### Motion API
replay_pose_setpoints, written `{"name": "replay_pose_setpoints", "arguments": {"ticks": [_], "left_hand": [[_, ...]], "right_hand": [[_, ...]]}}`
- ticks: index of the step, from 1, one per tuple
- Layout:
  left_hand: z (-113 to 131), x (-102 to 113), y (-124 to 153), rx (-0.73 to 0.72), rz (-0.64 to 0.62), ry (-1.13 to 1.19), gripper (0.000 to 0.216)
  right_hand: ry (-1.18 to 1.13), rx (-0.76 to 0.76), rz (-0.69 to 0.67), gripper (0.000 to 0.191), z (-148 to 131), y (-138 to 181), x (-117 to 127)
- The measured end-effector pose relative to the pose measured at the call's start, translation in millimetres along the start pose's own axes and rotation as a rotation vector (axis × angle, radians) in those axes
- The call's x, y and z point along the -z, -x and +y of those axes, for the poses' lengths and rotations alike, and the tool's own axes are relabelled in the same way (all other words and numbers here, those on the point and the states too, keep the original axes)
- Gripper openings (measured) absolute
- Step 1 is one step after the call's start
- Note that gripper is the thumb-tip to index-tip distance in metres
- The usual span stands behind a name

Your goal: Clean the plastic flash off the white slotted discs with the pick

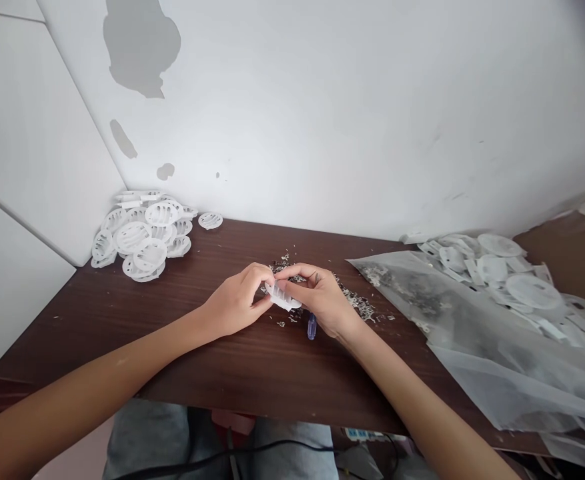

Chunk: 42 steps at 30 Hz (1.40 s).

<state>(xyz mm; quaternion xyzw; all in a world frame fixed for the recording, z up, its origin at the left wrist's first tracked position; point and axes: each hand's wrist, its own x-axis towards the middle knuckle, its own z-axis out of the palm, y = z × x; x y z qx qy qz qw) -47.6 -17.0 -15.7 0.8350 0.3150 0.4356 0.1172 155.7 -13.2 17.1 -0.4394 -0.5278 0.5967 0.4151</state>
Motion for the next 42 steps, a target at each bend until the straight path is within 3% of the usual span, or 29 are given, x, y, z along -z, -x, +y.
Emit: {"name": "replay_pose_setpoints", "arguments": {"ticks": [6, 14, 24, 38, 42], "left_hand": [[1, 1, -1, -0.045, 0.020, -0.008, 0.029], [2, 2, -2, -0.057, 0.055, -0.024, 0.033], [3, 1, -5, -0.152, 0.003, -0.084, 0.031], [4, 5, -13, -0.423, 0.045, -0.192, 0.019], [5, 7, -12, -0.322, -0.003, -0.140, 0.014]], "right_hand": [[-0.038, -0.119, -0.008, 0.049, -5, -1, 1], [-0.107, -0.113, -0.072, 0.037, -6, 0, 3], [-0.219, -0.184, -0.127, 0.029, -5, 0, 3], [-0.320, -0.189, -0.147, 0.027, -3, 5, 0], [-0.349, -0.173, -0.118, 0.026, -4, 7, -3]]}}
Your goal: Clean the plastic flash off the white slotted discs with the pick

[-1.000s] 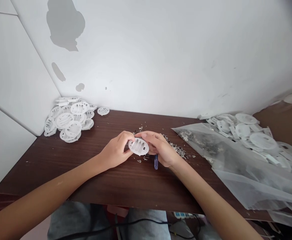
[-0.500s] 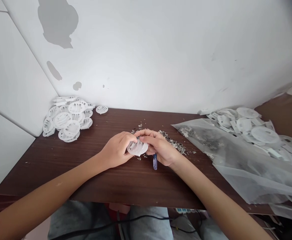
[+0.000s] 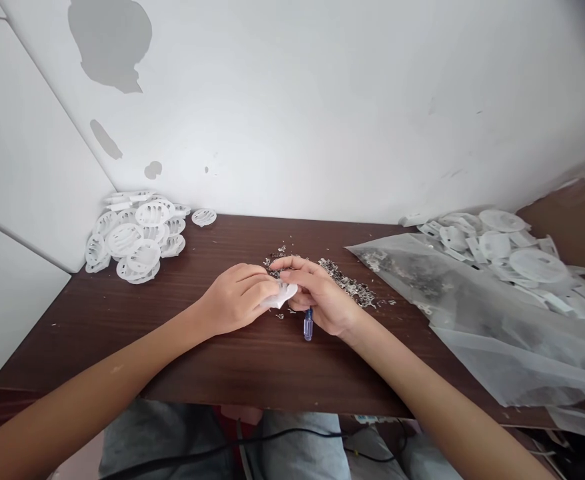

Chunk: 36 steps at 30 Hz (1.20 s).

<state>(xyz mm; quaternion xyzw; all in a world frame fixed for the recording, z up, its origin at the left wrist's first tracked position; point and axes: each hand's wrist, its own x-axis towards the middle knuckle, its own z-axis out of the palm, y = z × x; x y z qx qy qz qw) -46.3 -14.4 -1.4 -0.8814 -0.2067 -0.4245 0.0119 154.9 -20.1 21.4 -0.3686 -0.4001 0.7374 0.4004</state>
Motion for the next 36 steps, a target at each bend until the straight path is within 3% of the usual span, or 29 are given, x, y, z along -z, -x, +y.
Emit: {"name": "replay_pose_setpoints", "arguments": {"ticks": [2, 7, 11, 15, 20, 25, 29, 36], "left_hand": [[5, 0, 1, 0.174, 0.024, 0.072, 0.011], [16, -4, 0, 0.780, 0.130, 0.387, 0.025], [15, -6, -7, 0.980, 0.232, 0.803, 0.032], [12, -6, -12, 1.121, 0.298, 1.027, 0.039], [12, -6, -13, 1.235, 0.349, 1.228, 0.041], [13, -6, -14, 1.217, 0.356, 1.208, 0.042], [13, -5, -15, 1.210, 0.369, 1.188, 0.042], [11, -5, -14, 1.225, 0.382, 1.198, 0.039]], "right_hand": [[-0.057, 0.036, 0.026, 0.024, -1, 1, -1], [-0.194, 0.042, -0.025, 0.024, -4, 6, -3], [-0.194, 0.027, -0.090, 0.027, -4, 10, -5], [-0.098, 0.016, -0.111, 0.028, -4, 12, -7], [-0.096, 0.127, -0.106, 0.040, -6, 12, -9], [-0.068, 0.323, -0.091, 0.041, -3, 14, -9], [0.092, 0.425, -0.119, 0.041, 11, 17, -7], [0.376, 0.520, 0.014, 0.049, 23, 21, -8]]}}
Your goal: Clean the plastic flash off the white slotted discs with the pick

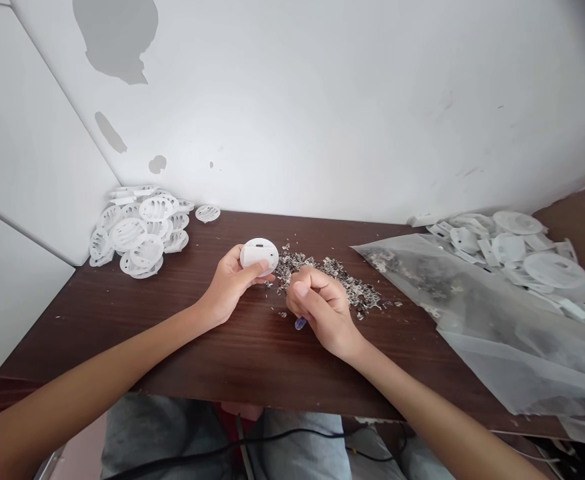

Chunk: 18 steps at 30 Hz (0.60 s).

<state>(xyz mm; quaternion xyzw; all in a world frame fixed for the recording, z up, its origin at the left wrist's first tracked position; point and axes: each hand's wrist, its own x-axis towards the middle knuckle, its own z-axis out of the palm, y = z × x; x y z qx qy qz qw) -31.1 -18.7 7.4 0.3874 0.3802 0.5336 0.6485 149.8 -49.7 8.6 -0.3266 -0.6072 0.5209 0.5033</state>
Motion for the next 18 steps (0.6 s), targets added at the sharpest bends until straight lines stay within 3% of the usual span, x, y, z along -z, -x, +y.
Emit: {"name": "replay_pose_setpoints", "arguments": {"ticks": [5, 10, 14, 18], "left_hand": [[0, 0, -1, 0.002, 0.012, 0.004, 0.037], [3, 0, -1, 0.021, 0.029, 0.029, 0.036], [2, 1, -1, 0.044, 0.043, 0.025, 0.038], [0, 3, -2, 0.050, 0.026, 0.015, 0.041]], "right_hand": [[0.356, 0.185, -0.072, 0.056, 1, -7, 1], [0.522, 0.300, -0.192, 0.058, 7, -9, 8], [0.505, 0.253, 0.016, 0.065, 8, -6, 15], [0.228, 0.096, 0.285, 0.056, 6, -14, 15]]}}
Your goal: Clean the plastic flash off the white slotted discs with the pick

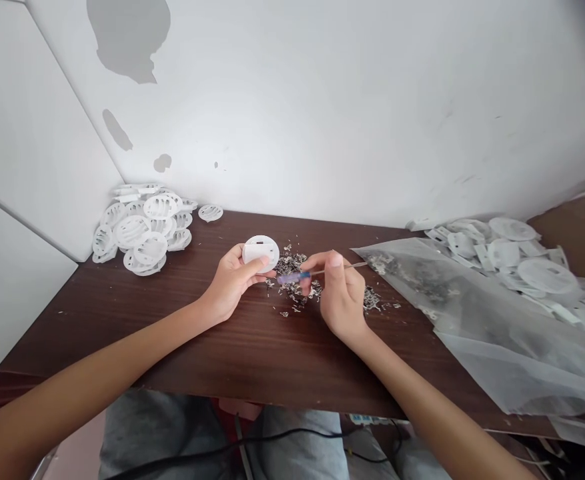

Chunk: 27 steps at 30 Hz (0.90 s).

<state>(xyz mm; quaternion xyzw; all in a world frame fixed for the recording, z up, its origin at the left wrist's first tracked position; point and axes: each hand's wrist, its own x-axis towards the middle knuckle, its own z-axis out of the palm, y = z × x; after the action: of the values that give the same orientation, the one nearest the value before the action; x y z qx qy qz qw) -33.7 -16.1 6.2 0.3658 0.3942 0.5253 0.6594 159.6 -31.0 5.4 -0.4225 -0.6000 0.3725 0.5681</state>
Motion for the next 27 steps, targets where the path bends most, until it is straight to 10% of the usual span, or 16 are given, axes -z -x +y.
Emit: {"name": "replay_pose_setpoints", "arguments": {"ticks": [5, 27], "left_hand": [[-1, 1, -1, -0.010, 0.006, -0.005, 0.041], [-8, -1, 3, -0.103, 0.021, -0.071, 0.040]], "right_hand": [[-0.293, -0.131, 0.017, 0.042, 0, -10, -7], [0.073, 0.098, -0.119, 0.018, 1, 0, -10]]}}
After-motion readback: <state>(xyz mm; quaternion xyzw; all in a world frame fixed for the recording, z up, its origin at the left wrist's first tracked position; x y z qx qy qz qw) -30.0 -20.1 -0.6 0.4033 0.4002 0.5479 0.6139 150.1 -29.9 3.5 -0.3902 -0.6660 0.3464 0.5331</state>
